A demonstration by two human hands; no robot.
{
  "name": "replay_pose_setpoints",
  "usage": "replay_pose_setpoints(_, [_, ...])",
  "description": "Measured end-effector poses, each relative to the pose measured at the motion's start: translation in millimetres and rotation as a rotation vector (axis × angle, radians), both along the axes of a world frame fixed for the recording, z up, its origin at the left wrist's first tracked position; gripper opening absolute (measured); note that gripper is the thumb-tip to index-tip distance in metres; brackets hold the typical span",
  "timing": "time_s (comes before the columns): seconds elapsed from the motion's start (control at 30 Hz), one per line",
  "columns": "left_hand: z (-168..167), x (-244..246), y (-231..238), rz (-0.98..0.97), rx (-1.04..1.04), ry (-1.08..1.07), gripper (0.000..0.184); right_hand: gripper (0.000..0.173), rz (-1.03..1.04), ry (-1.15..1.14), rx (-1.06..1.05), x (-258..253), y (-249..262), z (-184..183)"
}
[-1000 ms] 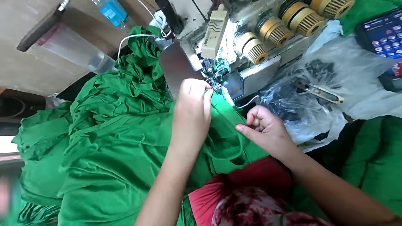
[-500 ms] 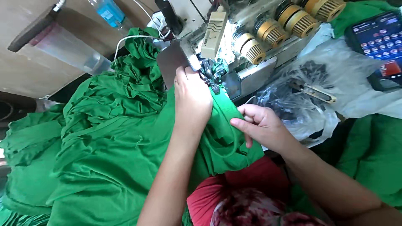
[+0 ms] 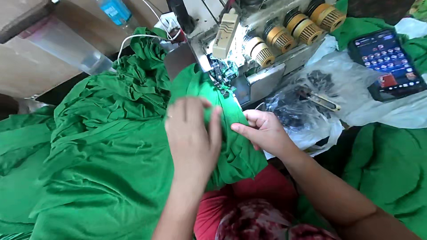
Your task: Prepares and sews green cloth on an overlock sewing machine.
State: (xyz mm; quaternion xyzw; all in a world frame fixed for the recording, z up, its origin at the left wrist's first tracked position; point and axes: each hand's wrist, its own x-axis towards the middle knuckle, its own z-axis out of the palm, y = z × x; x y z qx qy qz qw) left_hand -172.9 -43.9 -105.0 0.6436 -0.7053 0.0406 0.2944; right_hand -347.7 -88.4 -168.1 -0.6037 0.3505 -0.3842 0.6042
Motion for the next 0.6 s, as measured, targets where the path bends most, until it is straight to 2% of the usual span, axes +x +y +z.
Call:
replay_pose_setpoints(0.07, [-18.1,-9.7,28.7,-0.035,0.085,-0.028,0.037,0.015,-0.054,0.075,-0.110,-4.2,-1.5,1.6])
replay_pose_setpoints(0.13, [-30.2,-10.4,44.4,-0.059,0.132,-0.065,0.032,0.025,-0.205,0.213,-0.362,-9.0,-7.7,7.3])
replay_pose_setpoints(0.23, [-23.1,-10.6,50.6,-0.090,0.114,0.024,0.033,0.032,-0.387,0.374,-0.643,-3.2,-29.1,12.4])
replay_pose_setpoints(0.37, [-17.7,-13.6,51.2,-0.127,0.092,0.045,0.031,0.025,-0.390,0.542,-0.689,17.0,-40.4,32.8])
replay_pose_setpoints(0.6, [-16.1,-11.1,56.9,-0.120,0.105,0.031,0.029,0.018,-0.415,0.620,-0.693,31.5,-40.2,45.2])
